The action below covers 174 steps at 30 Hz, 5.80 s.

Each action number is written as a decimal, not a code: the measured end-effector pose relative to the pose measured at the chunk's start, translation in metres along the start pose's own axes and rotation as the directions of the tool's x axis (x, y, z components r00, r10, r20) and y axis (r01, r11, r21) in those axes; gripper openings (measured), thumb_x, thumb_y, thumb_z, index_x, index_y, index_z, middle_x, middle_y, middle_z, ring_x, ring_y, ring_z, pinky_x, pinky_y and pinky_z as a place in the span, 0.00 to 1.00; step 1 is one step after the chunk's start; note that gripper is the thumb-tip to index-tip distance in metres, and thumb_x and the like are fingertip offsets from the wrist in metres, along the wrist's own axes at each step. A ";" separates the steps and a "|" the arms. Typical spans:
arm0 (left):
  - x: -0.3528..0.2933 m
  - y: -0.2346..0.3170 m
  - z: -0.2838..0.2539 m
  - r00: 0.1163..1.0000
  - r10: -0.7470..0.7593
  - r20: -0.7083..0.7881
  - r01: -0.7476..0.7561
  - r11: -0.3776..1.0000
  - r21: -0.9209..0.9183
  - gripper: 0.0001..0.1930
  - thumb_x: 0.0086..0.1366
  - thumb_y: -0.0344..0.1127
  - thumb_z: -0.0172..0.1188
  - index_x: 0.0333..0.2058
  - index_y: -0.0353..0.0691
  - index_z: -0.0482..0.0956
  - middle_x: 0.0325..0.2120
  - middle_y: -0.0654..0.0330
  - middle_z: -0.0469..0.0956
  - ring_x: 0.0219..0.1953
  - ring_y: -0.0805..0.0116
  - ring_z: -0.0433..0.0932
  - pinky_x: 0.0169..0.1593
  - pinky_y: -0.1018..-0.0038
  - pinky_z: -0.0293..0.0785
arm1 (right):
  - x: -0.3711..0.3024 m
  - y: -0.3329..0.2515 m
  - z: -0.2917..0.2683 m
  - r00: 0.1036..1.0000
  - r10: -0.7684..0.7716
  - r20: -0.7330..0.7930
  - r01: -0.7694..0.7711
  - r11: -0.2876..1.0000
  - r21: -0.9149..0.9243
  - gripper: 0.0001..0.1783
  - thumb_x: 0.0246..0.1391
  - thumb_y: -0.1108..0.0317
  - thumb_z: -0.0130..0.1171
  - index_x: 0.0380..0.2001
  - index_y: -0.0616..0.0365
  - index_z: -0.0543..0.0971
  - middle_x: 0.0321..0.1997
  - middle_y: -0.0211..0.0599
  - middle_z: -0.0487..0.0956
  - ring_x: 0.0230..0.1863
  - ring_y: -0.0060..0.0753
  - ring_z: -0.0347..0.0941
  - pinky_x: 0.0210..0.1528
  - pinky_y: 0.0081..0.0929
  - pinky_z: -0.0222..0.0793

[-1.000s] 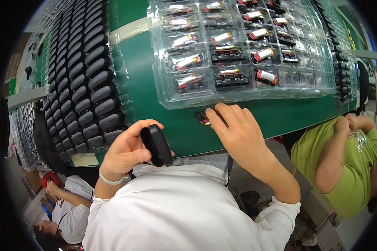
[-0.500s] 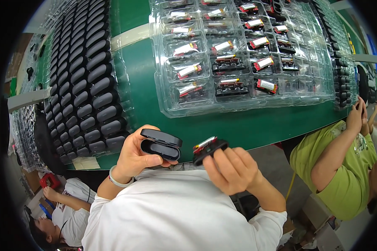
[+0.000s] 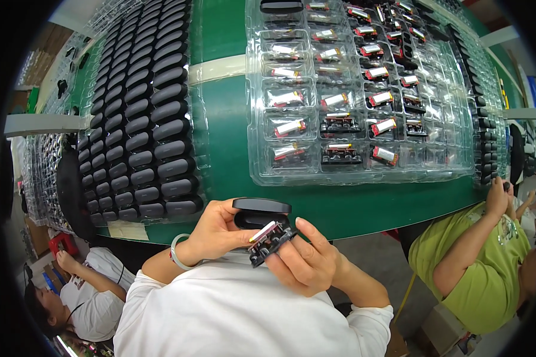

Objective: The person assembles earbud components by hand, placing circuit boards and earbuds into earbud cases on a production line.

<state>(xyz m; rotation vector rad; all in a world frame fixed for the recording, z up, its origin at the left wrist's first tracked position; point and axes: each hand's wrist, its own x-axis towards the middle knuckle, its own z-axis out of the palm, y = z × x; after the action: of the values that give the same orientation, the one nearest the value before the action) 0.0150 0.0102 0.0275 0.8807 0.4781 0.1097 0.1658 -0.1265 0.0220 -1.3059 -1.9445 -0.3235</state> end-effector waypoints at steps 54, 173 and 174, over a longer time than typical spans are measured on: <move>0.029 -0.016 -0.008 0.953 0.155 0.258 -0.044 0.920 -0.390 0.43 0.38 0.51 0.70 0.50 0.28 0.68 0.44 0.56 0.73 0.46 0.69 0.73 0.53 0.74 0.66 | 0.058 -0.003 -0.031 0.948 0.271 0.164 -0.275 0.961 0.004 0.18 0.34 0.72 0.62 0.35 0.59 0.80 0.36 0.36 0.76 0.35 0.31 0.73 0.36 0.28 0.62; 0.032 -0.028 -0.006 0.894 0.056 0.444 0.168 0.878 -0.448 0.45 0.37 0.44 0.74 0.53 0.26 0.65 0.48 0.53 0.72 0.51 0.66 0.71 0.57 0.71 0.64 | 0.061 -0.005 -0.033 0.885 0.240 0.399 -0.236 0.970 -0.060 0.15 0.38 0.72 0.60 0.35 0.59 0.78 0.35 0.37 0.75 0.36 0.31 0.71 0.36 0.28 0.64; 0.032 -0.029 -0.006 0.894 0.057 0.445 0.167 0.878 -0.448 0.45 0.37 0.44 0.74 0.53 0.26 0.65 0.48 0.53 0.72 0.51 0.66 0.71 0.57 0.71 0.64 | 0.060 -0.006 -0.032 0.885 0.239 0.399 -0.234 0.970 -0.061 0.15 0.38 0.72 0.60 0.35 0.59 0.78 0.35 0.37 0.75 0.36 0.31 0.71 0.36 0.28 0.64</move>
<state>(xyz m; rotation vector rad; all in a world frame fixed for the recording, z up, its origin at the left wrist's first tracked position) 0.0381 0.0056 -0.0093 0.3791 0.0304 -0.0327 0.1633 -0.1067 0.0871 -1.7037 -2.0819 0.0677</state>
